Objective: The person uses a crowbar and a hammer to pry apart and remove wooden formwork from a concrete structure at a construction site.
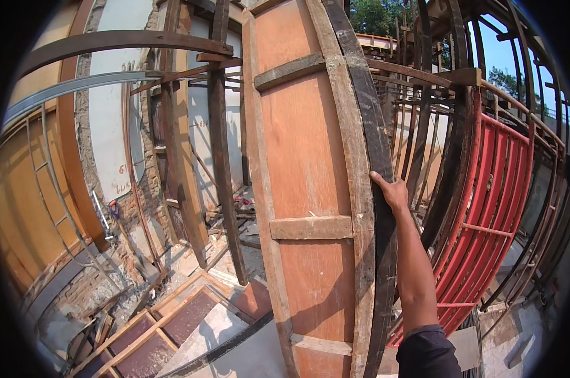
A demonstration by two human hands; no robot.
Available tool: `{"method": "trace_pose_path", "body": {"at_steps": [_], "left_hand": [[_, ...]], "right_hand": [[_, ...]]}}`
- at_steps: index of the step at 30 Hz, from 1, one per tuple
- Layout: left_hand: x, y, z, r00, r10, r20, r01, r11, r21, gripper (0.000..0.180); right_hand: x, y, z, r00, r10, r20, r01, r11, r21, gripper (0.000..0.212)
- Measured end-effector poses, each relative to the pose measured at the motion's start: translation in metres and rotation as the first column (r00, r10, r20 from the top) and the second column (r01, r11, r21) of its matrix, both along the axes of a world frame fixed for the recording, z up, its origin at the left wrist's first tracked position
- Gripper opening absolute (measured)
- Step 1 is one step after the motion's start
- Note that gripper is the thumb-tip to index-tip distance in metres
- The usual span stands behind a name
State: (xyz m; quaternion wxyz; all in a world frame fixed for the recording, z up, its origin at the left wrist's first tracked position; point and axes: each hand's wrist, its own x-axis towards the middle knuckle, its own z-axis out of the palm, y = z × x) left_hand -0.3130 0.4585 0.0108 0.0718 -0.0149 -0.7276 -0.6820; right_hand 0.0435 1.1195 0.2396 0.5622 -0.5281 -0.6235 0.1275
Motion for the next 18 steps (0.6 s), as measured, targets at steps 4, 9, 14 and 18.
{"method": "trace_pose_path", "body": {"at_steps": [4,9,14,18], "left_hand": [[0.034,-0.001,0.02,0.994,0.069,-0.081,-0.06,0.992,0.109,0.057],[0.027,-0.011,-0.007,0.984,0.164,0.072,-0.174,0.967,0.187,0.062],[0.003,-0.014,-0.009,0.979,0.112,0.171,-0.155,0.953,0.261,0.056],[-0.033,-0.015,-0.047,0.992,0.056,0.109,-0.086,0.954,0.288,0.041]], "right_hand": [[-0.018,-0.021,0.009,1.0,0.017,0.004,-0.017,0.996,0.084,0.096],[-0.007,-0.044,0.021,0.994,-0.099,0.043,0.096,0.993,0.075,0.1],[0.024,-0.072,0.024,0.99,-0.133,0.047,0.125,0.981,0.152,0.099],[0.052,-0.109,0.024,0.991,-0.135,-0.012,0.135,0.988,0.069,0.102]]}}
